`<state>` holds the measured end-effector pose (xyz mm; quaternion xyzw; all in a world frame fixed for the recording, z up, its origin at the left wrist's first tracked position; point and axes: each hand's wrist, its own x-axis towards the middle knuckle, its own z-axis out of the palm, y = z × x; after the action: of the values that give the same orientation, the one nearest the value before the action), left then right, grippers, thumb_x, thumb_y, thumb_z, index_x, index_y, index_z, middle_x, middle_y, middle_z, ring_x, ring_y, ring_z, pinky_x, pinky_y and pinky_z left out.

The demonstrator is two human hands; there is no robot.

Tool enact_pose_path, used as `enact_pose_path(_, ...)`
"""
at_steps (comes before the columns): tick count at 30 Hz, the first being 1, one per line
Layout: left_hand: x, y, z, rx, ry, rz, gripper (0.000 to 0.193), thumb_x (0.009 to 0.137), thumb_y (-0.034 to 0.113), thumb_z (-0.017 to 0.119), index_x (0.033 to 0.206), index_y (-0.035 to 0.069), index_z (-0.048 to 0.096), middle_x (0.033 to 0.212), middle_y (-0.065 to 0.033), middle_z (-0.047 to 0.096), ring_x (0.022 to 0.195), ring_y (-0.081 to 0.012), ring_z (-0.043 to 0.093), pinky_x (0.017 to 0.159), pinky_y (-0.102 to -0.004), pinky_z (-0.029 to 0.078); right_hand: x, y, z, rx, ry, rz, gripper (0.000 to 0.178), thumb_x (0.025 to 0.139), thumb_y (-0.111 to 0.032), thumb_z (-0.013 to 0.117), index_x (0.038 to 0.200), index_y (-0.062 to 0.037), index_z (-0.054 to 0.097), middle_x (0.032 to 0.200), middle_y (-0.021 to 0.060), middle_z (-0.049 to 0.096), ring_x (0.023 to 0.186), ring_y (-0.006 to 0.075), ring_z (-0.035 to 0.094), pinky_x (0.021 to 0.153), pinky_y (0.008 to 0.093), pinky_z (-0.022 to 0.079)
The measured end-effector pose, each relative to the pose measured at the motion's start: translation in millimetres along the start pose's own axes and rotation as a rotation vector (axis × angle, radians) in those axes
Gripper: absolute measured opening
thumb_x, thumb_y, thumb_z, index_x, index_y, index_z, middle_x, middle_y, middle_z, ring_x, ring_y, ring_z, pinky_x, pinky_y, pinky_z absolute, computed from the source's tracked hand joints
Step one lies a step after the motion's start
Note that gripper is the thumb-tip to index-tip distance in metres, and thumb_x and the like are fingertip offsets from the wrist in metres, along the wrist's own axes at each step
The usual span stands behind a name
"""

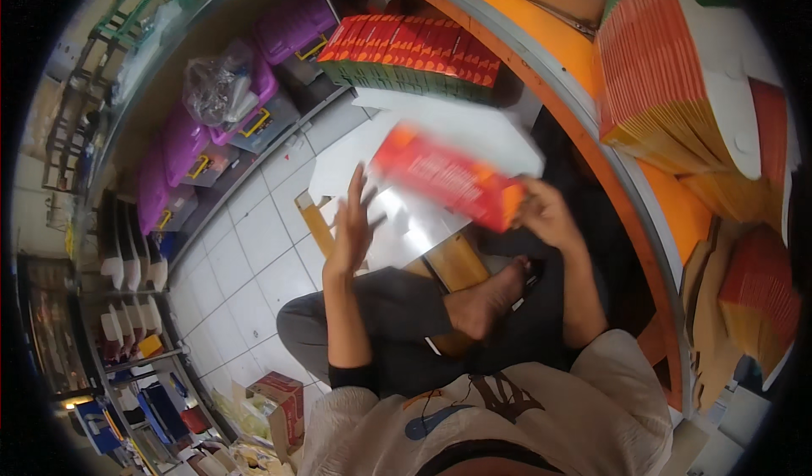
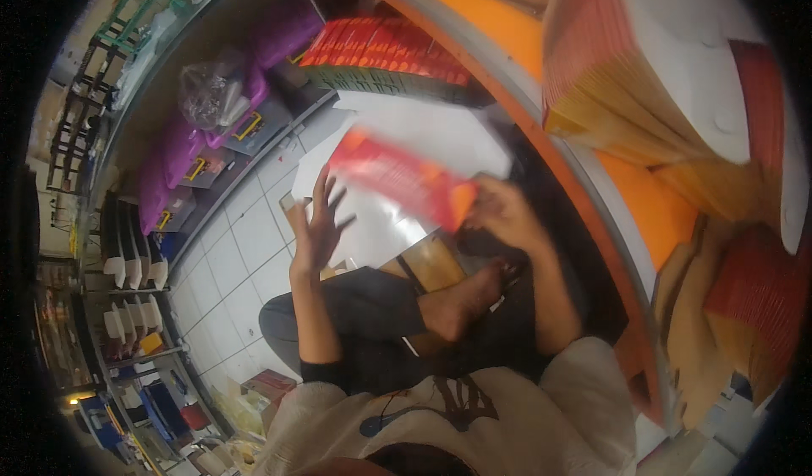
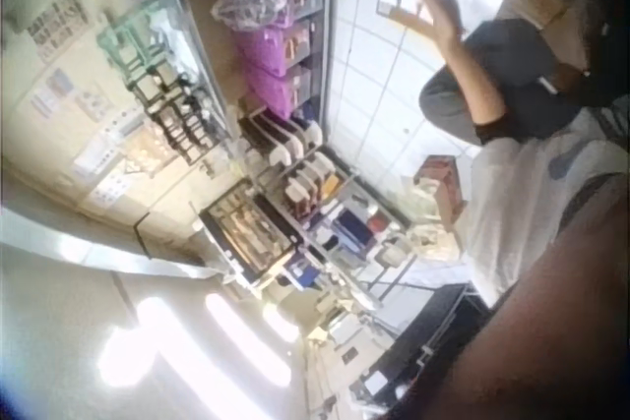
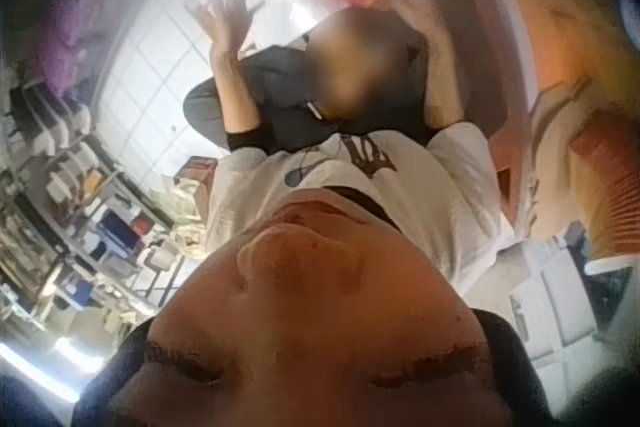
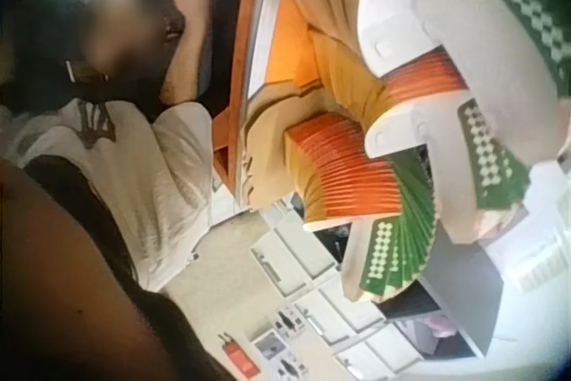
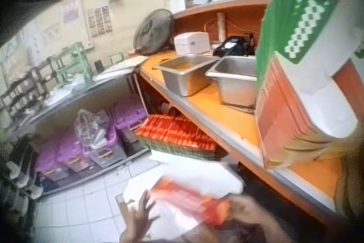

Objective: The person sits on the floor and folds flat cardboard pieces into small rectangular boxes. They insert the folded boxes into red and green packaging sleeves and then stack the finished items on a nearby shelf.

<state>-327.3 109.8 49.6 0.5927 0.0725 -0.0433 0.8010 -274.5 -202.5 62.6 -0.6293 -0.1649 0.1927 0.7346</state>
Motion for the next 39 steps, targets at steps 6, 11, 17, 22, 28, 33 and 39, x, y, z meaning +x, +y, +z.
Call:
enact_pose_path(6,170.5,4.2,78.1,0.741,-0.315,0.464,0.046,0.099,0.036,0.027,0.133,0.009,0.041,0.139,-0.0143,0.036,0.13,-0.0301,0.028,0.109,-0.0324,0.019,13.5,53.6,-89.3,-0.241,0.68,-0.199,0.021,0.088,-0.015,0.06,0.102,-0.0005,0.055,0.075,0.0036,0.057,0.067,0.0096,0.055,0.062,0.024,0.044)
enact_pose_path(11,306.3,-11.2,125.0,1.437,-0.109,0.639,0.054,0.089,0.056,0.031,0.136,0.029,0.039,0.146,-0.0046,0.028,0.134,-0.0394,0.018,0.106,-0.0607,0.009,93.7,103.2,-102.4,-0.307,0.819,-0.166,0.024,0.089,-0.015,0.06,0.106,-0.0009,0.053,0.072,0.0019,0.054,0.064,0.0095,0.053,0.057,0.0235,0.042)
enact_pose_path(17,358.0,-24.3,142.4,1.889,-0.074,0.511,0.065,0.081,0.073,0.025,0.139,0.042,0.029,0.151,0.0031,0.016,0.138,-0.0391,0.001,0.094,-0.077,-0.004,152.0,132.3,-103.5,-0.28,0.742,-0.281,0.026,0.089,-0.015,0.059,0.109,-0.0008,0.051,0.074,0.0027,0.055,0.062,0.0111,0.054,0.056,0.0248,0.044)
enact_pose_path(22,351.9,-32.4,141.2,1.835,-0.065,0.481,0.067,0.078,0.077,0.025,0.138,0.046,0.026,0.151,0.0054,0.014,0.138,-0.0387,0.001,0.091,-0.0793,-0.002,175.3,146.2,-107.8,-0.157,0.672,-0.185,0.021,0.09,-0.015,0.058,0.105,-0.0004,0.053,0.077,0.0042,0.058,0.063,0.0127,0.057,0.059,0.0258,0.046)
enact_pose_path(28,353.6,-38.1,132.0,1.878,-0.003,0.559,0.065,0.078,0.076,0.027,0.138,0.048,0.025,0.152,0.0058,0.012,0.138,-0.0385,0.002,0.091,-0.0797,0.0,187.9,121.8,-79.0,-0.1,0.781,-0.159,0.021,0.085,-0.014,0.065,0.099,-0.0003,0.057,0.08,0.0064,0.062,0.061,0.014,0.059,0.056,0.0255,0.047)
enact_pose_path(33,349.0,-31.9,140.3,1.912,-0.039,0.521,0.063,0.08,0.074,0.028,0.137,0.048,0.025,0.152,0.0054,0.012,0.138,-0.0396,0.001,0.091,-0.0801,0.001,213.0,166.4,-93.6,-0.232,1.17,-0.373,0.025,0.079,-0.017,0.072,0.092,0.0012,0.061,0.078,0.0055,0.063,0.057,0.013,0.058,0.053,0.0244,0.047)
enact_pose_path(39,348.5,-35.3,138.8,1.905,-0.015,0.544,0.061,0.081,0.072,0.028,0.137,0.047,0.026,0.152,0.0049,0.01,0.138,-0.0391,0.001,0.091,-0.08,0.0,236.8,168.1,-85.9,-0.285,1.265,-0.588,0.024,0.076,-0.016,0.074,0.088,0.002,0.063,0.078,0.0042,0.064,0.059,0.0096,0.056,0.053,0.0241,0.045)
